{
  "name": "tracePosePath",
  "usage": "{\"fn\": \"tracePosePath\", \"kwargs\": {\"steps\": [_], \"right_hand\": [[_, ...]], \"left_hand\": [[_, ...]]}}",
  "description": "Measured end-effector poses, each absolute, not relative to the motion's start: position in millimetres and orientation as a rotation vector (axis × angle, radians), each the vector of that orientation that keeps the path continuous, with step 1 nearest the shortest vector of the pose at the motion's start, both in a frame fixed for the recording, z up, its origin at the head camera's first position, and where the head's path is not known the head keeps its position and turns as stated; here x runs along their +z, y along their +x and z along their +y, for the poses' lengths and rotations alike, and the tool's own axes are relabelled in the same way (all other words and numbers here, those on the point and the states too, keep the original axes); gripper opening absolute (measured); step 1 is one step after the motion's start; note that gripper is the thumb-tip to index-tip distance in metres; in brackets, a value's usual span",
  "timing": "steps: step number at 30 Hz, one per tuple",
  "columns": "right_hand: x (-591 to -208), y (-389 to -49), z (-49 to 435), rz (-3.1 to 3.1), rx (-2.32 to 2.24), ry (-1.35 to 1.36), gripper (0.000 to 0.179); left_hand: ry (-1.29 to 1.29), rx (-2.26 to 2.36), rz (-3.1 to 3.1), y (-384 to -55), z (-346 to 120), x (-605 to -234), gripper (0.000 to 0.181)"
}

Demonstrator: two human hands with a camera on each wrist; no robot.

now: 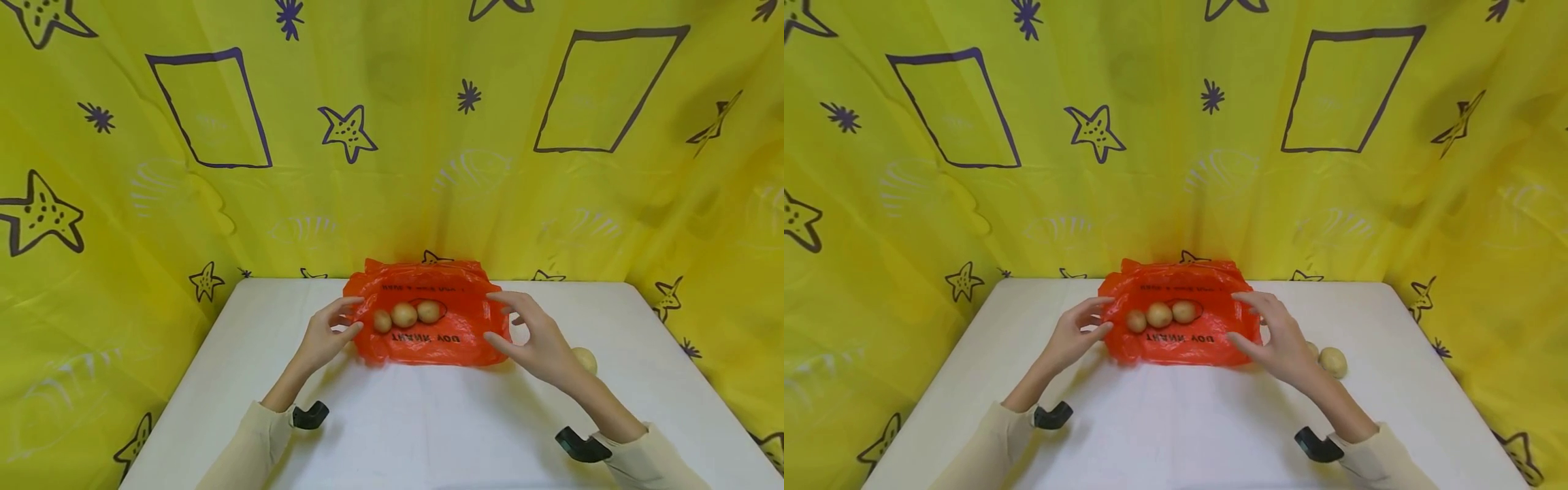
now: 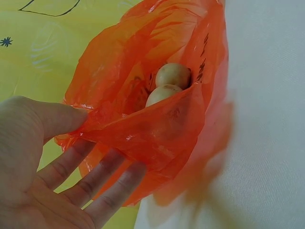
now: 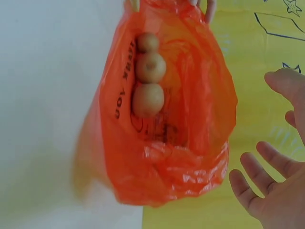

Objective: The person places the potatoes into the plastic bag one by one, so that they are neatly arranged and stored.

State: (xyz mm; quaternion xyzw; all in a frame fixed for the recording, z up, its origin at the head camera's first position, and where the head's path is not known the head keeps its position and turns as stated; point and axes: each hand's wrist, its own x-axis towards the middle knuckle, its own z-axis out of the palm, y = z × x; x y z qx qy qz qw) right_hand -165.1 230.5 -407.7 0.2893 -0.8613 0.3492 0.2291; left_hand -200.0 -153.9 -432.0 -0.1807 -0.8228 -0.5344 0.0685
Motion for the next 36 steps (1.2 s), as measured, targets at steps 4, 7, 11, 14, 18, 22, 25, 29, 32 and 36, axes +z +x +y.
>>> {"fn": "tracePosePath", "kwargs": {"steps": [4,7,11,14,18,22,25,29,32,36], "right_hand": [[-410,-161,244,-2.389,0.917,0.748,0.068],[-411,-158,256,-2.399,0.898,0.708,0.071],[-414,-155,271,-2.414,0.882,0.652,0.075],[-418,-153,281,-2.421,0.863,0.617,0.076],[-423,-152,291,-2.423,0.853,0.583,0.077],[-430,-152,299,-2.458,0.852,0.553,0.076],[-435,-152,305,-2.492,0.856,0.533,0.074],[-442,-153,313,-2.518,0.845,0.538,0.072],[-447,-156,317,-2.531,0.819,0.555,0.071],[-454,-159,322,-2.553,0.807,0.558,0.070]], "left_hand": [[-0.533,-1.611,-2.478,-207,-157,-445,0.042],[-0.537,-1.628,-2.473,-209,-158,-448,0.041],[-0.547,-1.648,-2.465,-210,-160,-449,0.041],[-0.544,-1.650,-2.469,-209,-161,-449,0.040],[-0.532,-1.648,-2.478,-209,-162,-448,0.040],[-0.523,-1.638,-2.487,-209,-161,-448,0.041],[-0.528,-1.634,-2.485,-209,-160,-448,0.042],[-0.539,-1.623,-2.475,-207,-158,-443,0.042],[-0.550,-1.623,-2.468,-200,-155,-431,0.041],[-0.577,-1.630,-2.461,-189,-153,-416,0.039]]}}
